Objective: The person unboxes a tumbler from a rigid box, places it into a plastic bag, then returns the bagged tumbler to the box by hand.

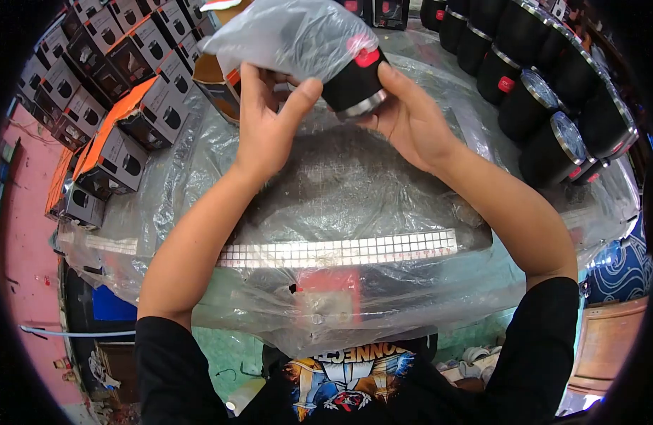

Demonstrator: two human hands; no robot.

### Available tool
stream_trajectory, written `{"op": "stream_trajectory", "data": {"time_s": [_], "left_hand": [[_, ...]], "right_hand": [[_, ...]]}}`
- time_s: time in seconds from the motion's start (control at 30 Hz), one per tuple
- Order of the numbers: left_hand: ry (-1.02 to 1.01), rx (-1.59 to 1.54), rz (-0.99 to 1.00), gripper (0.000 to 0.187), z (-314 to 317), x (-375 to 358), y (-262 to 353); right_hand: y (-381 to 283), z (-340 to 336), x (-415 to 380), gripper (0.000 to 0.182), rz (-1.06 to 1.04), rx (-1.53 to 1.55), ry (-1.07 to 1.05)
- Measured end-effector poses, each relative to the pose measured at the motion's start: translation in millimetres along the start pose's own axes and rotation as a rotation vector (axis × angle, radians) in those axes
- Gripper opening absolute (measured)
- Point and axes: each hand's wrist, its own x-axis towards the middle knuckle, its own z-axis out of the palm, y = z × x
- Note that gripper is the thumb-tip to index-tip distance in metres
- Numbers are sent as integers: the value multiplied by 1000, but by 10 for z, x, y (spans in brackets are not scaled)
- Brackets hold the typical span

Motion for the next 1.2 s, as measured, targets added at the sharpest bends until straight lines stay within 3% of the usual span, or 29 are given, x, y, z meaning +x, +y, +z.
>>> {"op": "stream_trajectory", "data": {"time_s": [0.1, 0.2, 0.53, 0.87, 0.93, 0.97, 1.03, 1.07, 1.13, 1.2], "left_hand": [[-93, -415, -237, 89, -42, -61, -69], [-142, -494, -194, 88, 4, -60, 79], [-180, -440, -300, 63, 15, -208, 141], [-185, -406, -330, 61, 1, -239, 115], [-272, -362, -379, 78, -40, -221, 134], [-269, -361, -377, 78, -18, -206, 142], [-187, -553, -134, 100, 57, -138, 163], [-189, -551, -128, 100, 48, -100, 170], [-123, -513, -154, 122, 5, -46, 186], [-105, -446, -145, 123, -4, -54, 180]], "right_hand": [[-30, 70, -51, 51, 39, -60, 1], [-91, 209, -136, 55, 109, -211, -12], [-57, 164, -137, 67, 130, -136, -72], [-88, 173, -154, 67, 134, -126, -77], [-91, 174, -153, 67, 114, -150, -79], [-86, 186, -143, 67, 114, -151, -82], [-79, 207, -105, 68, -10, -163, -91], [-68, 190, -97, 68, -15, -165, -94], [-33, 162, -98, 71, -74, -257, -67], [-44, 172, -103, 71, -57, -238, -63]]}}
